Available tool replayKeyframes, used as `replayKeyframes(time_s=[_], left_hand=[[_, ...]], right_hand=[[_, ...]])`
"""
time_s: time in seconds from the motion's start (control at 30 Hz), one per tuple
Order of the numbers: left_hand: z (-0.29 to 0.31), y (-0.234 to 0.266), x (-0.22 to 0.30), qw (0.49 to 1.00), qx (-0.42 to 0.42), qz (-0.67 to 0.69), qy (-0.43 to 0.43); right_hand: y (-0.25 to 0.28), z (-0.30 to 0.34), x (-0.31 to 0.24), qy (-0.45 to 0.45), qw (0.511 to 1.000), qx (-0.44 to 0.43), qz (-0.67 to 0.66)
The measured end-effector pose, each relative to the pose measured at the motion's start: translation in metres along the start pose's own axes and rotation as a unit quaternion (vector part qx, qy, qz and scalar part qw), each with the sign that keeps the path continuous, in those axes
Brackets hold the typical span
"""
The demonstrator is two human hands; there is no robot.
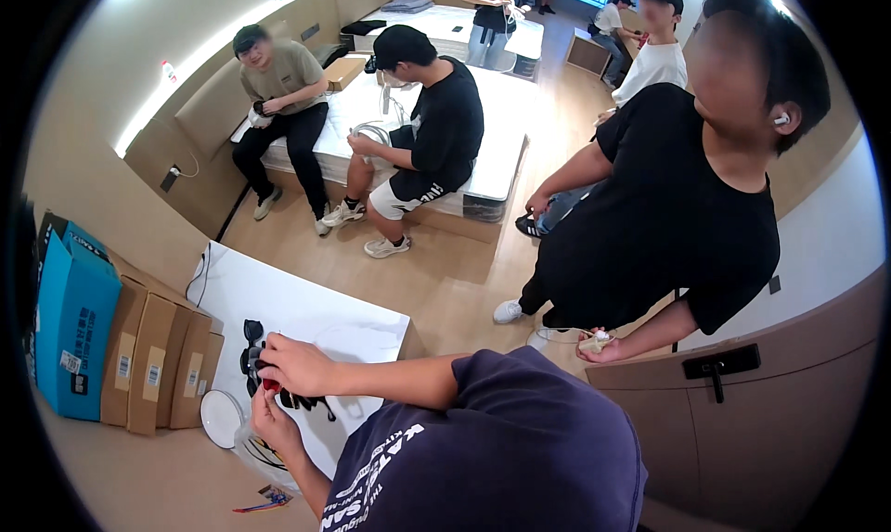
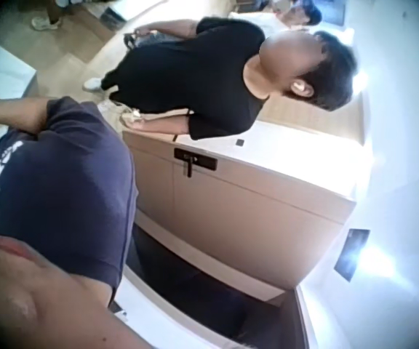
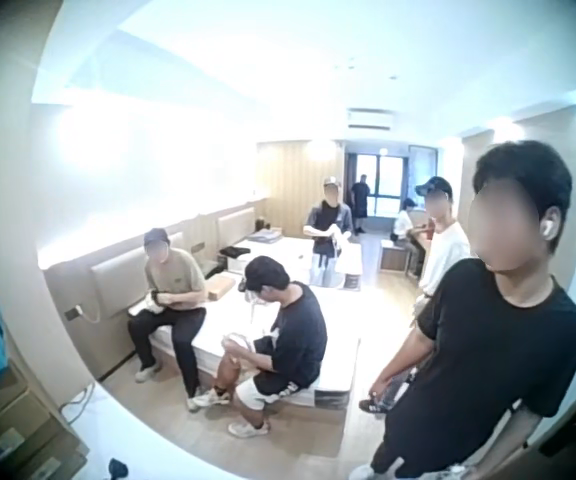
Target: The person assembles several pairs of sunglasses by snapping the lenses into the frames by hand.
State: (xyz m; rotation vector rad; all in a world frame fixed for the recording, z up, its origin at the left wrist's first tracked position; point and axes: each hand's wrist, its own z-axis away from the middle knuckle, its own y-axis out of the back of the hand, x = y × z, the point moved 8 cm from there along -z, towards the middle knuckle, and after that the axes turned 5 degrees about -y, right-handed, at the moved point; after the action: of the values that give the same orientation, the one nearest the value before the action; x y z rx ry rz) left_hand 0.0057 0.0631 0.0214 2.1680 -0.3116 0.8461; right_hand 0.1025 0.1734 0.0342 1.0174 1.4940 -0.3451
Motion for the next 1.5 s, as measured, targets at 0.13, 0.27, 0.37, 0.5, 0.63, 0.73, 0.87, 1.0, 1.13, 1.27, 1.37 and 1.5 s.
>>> replayKeyframes(time_s=[0.13, 0.27, 0.37, 0.5, 0.63, 0.73, 0.87, 1.0, 1.13, 1.27, 1.37, 1.5], left_hand=[[0.001, 0.0, -0.008, 0.999, -0.024, -0.015, 0.015], [-0.001, 0.002, -0.004, 1.0, -0.005, 0.012, 0.006], [0.001, 0.002, -0.005, 1.0, -0.02, 0.002, 0.014], [0.001, 0.0, -0.006, 1.0, -0.019, 0.006, 0.015], [0.002, 0.003, -0.008, 0.999, -0.029, -0.002, 0.024], [-0.002, 0.0, -0.001, 0.999, -0.027, -0.01, 0.018], [-0.001, 0.0, 0.0, 1.0, -0.006, 0.026, 0.008], [0.002, 0.0, -0.005, 1.0, -0.009, -0.006, 0.0], [0.001, 0.002, -0.005, 1.0, -0.012, 0.004, 0.008], [-0.001, 0.002, -0.002, 1.0, 0.012, 0.026, -0.005], [0.002, 0.004, -0.004, 1.0, -0.005, 0.02, 0.016], [0.003, 0.004, -0.004, 1.0, 0.003, 0.022, 0.019]], right_hand=[[-0.007, 0.008, -0.02, 0.068, 0.997, -0.045, 0.005], [0.001, -0.003, -0.002, 0.004, 1.0, 0.005, -0.001], [-0.004, 0.004, -0.011, 0.035, 0.999, -0.034, -0.008], [-0.005, -0.001, 0.003, 0.02, 1.0, -0.013, 0.004], [-0.005, 0.007, -0.018, 0.061, 0.997, -0.054, 0.002], [-0.004, -0.001, -0.001, 0.017, 0.999, -0.032, 0.022], [-0.003, 0.004, -0.01, 0.051, 0.997, -0.053, 0.013], [-0.005, 0.0, 0.002, 0.007, 0.999, -0.042, 0.0], [-0.009, 0.003, -0.01, 0.036, 0.994, -0.098, -0.026], [-0.009, -0.003, 0.002, 0.002, 0.998, -0.064, -0.006], [-0.013, 0.0, -0.001, 0.032, 0.996, -0.078, 0.008], [-0.007, -0.001, 0.001, 0.004, 0.998, -0.062, 0.007]])
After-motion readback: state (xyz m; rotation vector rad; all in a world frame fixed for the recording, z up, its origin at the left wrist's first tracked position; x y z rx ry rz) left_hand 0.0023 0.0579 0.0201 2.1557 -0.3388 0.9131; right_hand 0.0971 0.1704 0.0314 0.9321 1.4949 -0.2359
